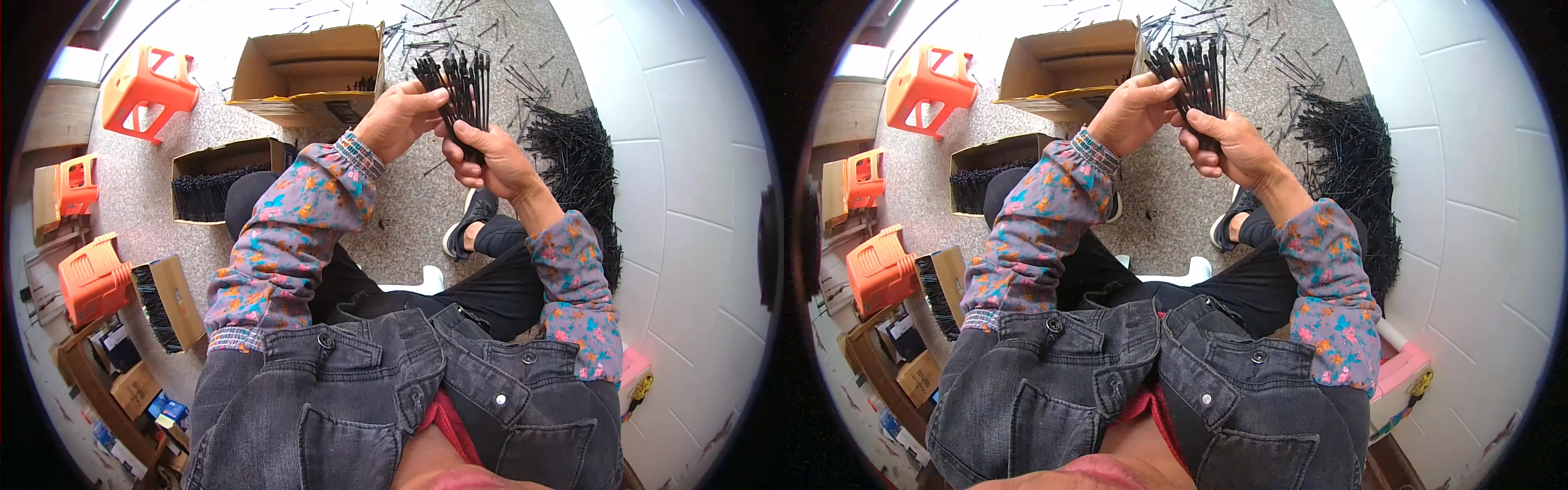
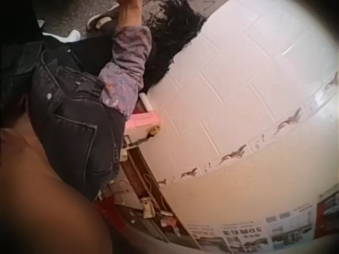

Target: Bundling plastic cable ties and placing them into a cardboard box.

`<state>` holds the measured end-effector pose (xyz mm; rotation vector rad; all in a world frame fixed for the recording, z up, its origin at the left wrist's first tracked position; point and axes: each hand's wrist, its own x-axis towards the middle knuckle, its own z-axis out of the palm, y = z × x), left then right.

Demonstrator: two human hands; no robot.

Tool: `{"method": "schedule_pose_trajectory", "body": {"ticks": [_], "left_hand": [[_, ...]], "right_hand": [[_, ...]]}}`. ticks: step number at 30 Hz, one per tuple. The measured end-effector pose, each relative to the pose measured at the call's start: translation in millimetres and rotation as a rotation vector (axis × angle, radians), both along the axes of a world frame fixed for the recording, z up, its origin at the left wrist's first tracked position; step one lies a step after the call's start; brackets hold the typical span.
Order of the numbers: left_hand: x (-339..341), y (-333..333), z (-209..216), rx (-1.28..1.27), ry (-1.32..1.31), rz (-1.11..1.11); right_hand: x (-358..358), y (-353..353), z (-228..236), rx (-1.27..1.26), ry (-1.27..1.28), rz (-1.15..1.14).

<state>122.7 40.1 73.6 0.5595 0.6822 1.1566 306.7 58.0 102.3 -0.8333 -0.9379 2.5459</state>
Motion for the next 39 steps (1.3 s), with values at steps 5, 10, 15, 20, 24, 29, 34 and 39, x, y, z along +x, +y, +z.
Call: {"method": "schedule_pose_trajectory", "body": {"ticks": [5,10,15,20,24,29,34,39], "left_hand": [[8.8,-7.5,18.4,0.057,-0.019,-0.201],[12.3,-10.6,25.1,-0.034,-0.055,-0.22],[3.5,-10.6,27.6,-0.079,-0.055,-0.3],[6.0,-9.9,25.1,-0.137,-0.146,-0.19],[-26.6,1.6,30.8,0.004,-0.2,0.068],[-113.8,23.3,65.6,0.056,-0.025,0.195],[-167.5,40.4,81.8,-0.043,0.321,0.336],[-204.5,74.3,14.4,-0.272,0.89,0.188]], "right_hand": [[-1.2,-7.1,-3.2,-0.077,0.044,0.093],[-5.7,-14.1,-2.8,-0.16,0.038,0.146],[-10.3,-15.4,-11.0,-0.182,0.098,0.174],[-11.5,-17.0,-2.1,-0.068,0.015,0.153],[-11.6,-16.6,8.2,0.163,-0.13,0.18],[4.7,-10.8,16.6,0.316,-0.276,0.121],[28.0,0.2,54.1,0.475,-0.361,0.156],[75.2,31.5,67.3,0.518,-0.594,0.123]]}}
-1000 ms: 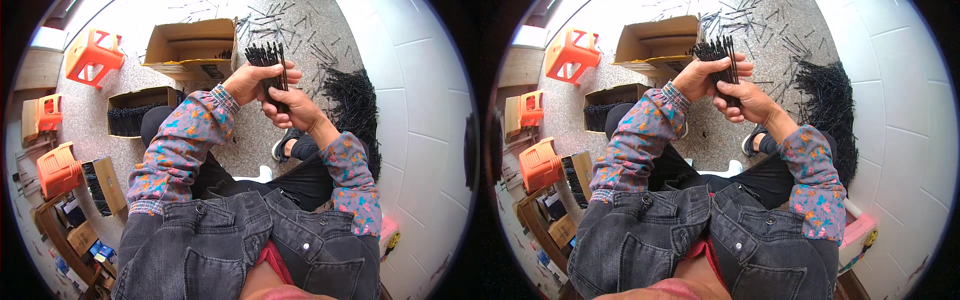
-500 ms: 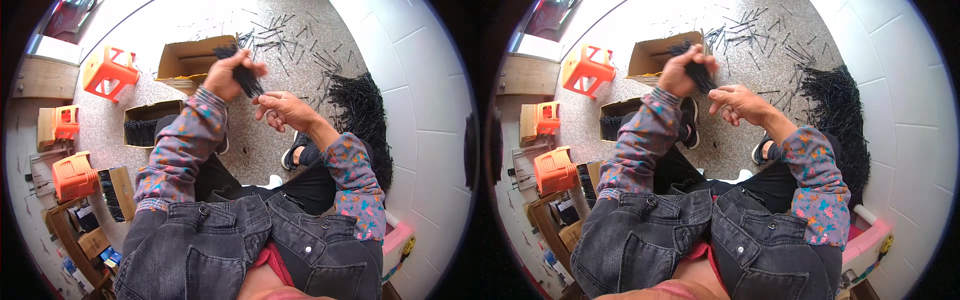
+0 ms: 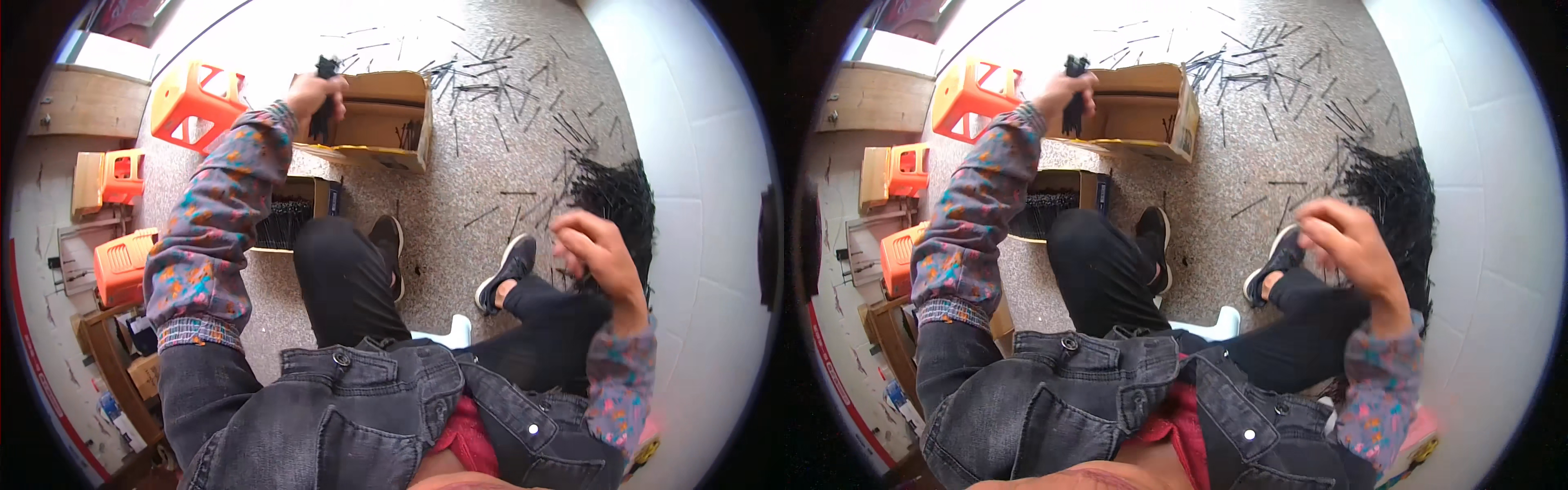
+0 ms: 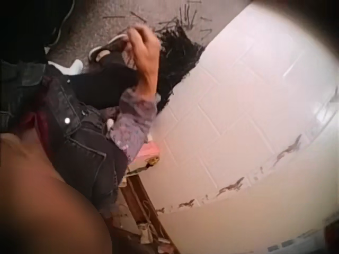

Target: Bundling plastic cable ties and placing them into a cardboard box.

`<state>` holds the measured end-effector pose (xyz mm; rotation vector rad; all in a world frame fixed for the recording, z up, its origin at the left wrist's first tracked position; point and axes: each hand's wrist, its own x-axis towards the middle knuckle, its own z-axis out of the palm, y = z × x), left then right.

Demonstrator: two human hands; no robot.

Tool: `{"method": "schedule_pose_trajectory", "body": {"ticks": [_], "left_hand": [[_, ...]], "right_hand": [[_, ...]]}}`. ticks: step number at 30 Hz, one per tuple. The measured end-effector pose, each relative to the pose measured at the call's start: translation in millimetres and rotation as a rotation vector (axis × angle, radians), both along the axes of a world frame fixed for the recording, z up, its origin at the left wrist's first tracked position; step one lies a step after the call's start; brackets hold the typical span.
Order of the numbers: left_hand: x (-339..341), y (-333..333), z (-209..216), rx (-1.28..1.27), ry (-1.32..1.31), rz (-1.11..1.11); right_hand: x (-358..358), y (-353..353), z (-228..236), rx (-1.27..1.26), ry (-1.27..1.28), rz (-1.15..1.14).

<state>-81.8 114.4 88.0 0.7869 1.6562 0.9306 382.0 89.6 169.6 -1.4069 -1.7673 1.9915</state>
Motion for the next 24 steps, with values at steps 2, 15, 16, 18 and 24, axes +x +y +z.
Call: {"method": "schedule_pose_trajectory", "body": {"ticks": [2,15,16,18,24], "left_hand": [[-18.0,9.1,-42.0,-0.269,0.109,-0.115],[-25.1,51.2,-270.3,-0.948,0.202,-0.399],[-20.7,54.7,-274.3,-0.869,0.176,-0.477],[-9.2,59.6,-291.3,-0.791,0.135,-0.557],[-12.0,66.4,-362.9,-0.58,0.016,-0.326]], "right_hand": [[17.0,22.5,-22.1,0.007,-0.05,-0.083],[51.1,60.5,-186.3,-0.294,-0.214,-0.362],[52.2,58.3,-194.5,-0.317,-0.22,-0.36],[56.9,53.8,-204.7,-0.353,-0.239,-0.363],[61.4,44.3,-218.5,-0.406,-0.275,-0.361]]}}
